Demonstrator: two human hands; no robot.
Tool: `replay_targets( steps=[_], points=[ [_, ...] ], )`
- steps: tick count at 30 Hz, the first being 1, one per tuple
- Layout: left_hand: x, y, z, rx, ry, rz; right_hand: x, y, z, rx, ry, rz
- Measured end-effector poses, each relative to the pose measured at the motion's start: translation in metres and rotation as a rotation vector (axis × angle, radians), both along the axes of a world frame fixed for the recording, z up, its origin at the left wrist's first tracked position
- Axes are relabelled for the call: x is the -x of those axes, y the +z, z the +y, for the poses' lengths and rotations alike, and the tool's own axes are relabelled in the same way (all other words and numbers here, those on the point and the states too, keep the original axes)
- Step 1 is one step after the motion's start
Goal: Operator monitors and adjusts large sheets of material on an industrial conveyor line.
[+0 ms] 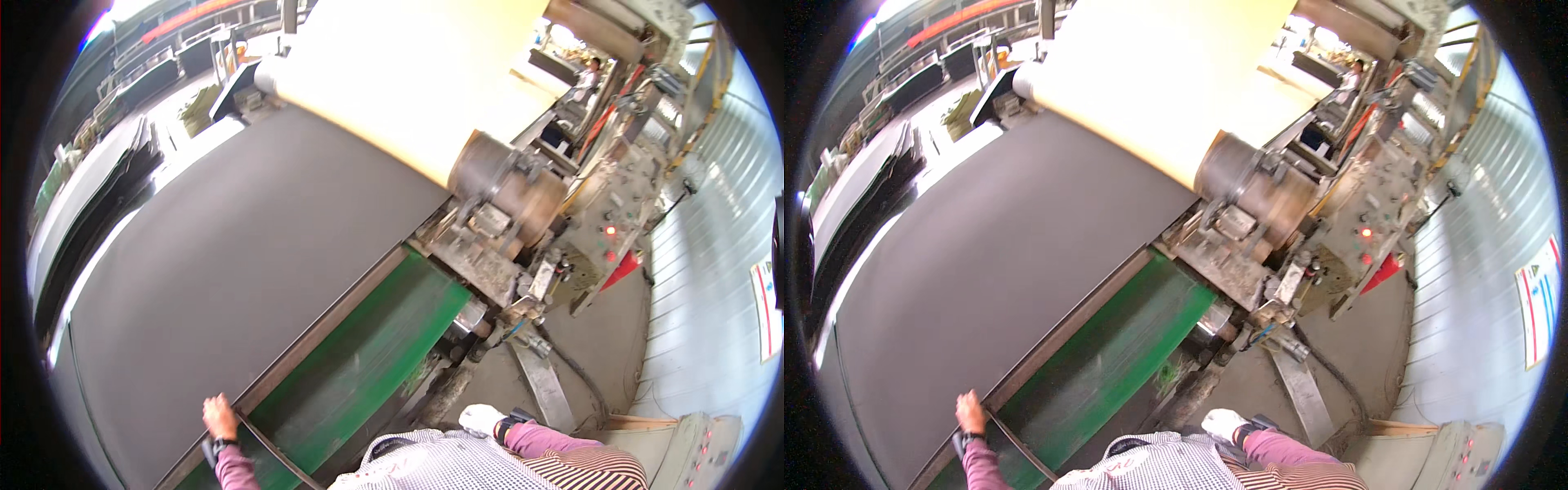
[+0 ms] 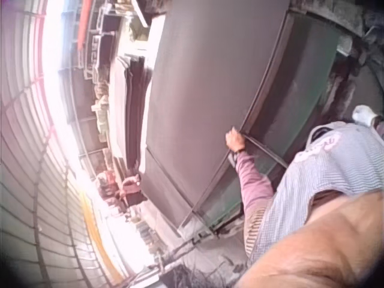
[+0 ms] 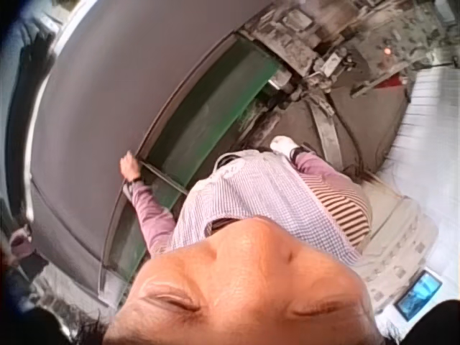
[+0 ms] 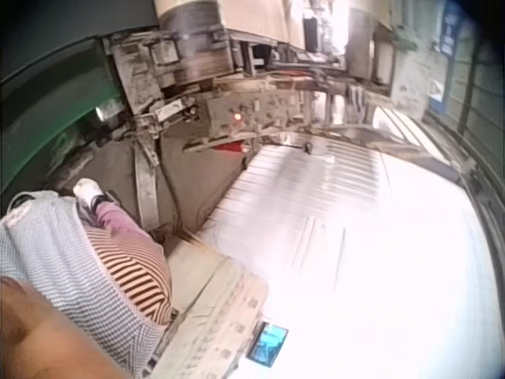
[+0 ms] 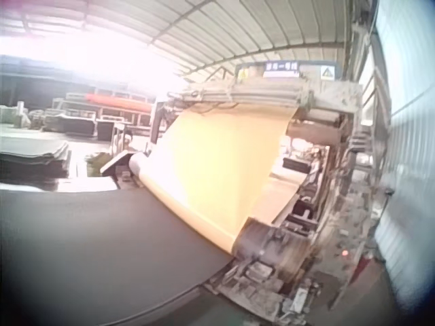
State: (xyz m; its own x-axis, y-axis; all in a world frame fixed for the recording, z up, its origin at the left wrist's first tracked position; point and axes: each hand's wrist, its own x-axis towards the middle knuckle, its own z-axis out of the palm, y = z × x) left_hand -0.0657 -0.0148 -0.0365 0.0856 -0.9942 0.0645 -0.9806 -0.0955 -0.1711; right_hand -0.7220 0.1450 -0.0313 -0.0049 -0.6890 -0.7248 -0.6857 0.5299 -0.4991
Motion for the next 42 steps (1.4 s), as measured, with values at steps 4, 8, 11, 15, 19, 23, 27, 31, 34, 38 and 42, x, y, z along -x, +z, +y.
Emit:
replay_targets(
  steps=[4,8,11,15,19,23,27,31,34,38,42],
  points=[
    [-0.038,0.014,0.028,0.208,0.260,0.350,0.010,-0.026,0.053,0.028,0.155,0.214],
    [0.017,0.027,0.001,0.226,0.087,0.452,0.004,-0.042,0.069,-0.114,0.221,0.199],
    [0.057,0.028,-0.018,0.243,0.098,0.567,0.000,-0.037,0.061,-0.074,0.323,0.258],
    [0.040,0.007,-0.011,0.341,-0.214,0.509,-0.004,-0.021,0.049,0.019,0.486,0.296],
    [-0.064,-0.011,0.038,0.198,0.017,-0.093,-0.006,-0.010,0.050,0.026,0.482,0.303],
    [-0.103,-0.023,0.049,0.296,0.324,0.315,0.001,-0.007,0.050,0.058,0.446,0.250],
    [-0.061,-0.026,0.018,0.186,0.162,0.327,0.008,-0.022,0.050,-0.077,0.497,0.333],
    [-0.037,-0.003,0.009,0.124,0.045,0.808,0.016,-0.052,0.054,-0.026,0.565,0.256],
    [-0.025,0.023,0.018,0.049,-0.092,0.029,0.019,-0.076,0.043,-0.206,0.726,0.248],
    [0.018,0.052,0.010,0.191,-0.052,0.137,0.025,-0.081,0.018,-0.222,0.691,0.322],
    [0.079,0.054,-0.017,0.273,0.114,0.394,0.013,-0.072,-0.011,-0.260,0.647,0.410]
  ],
)
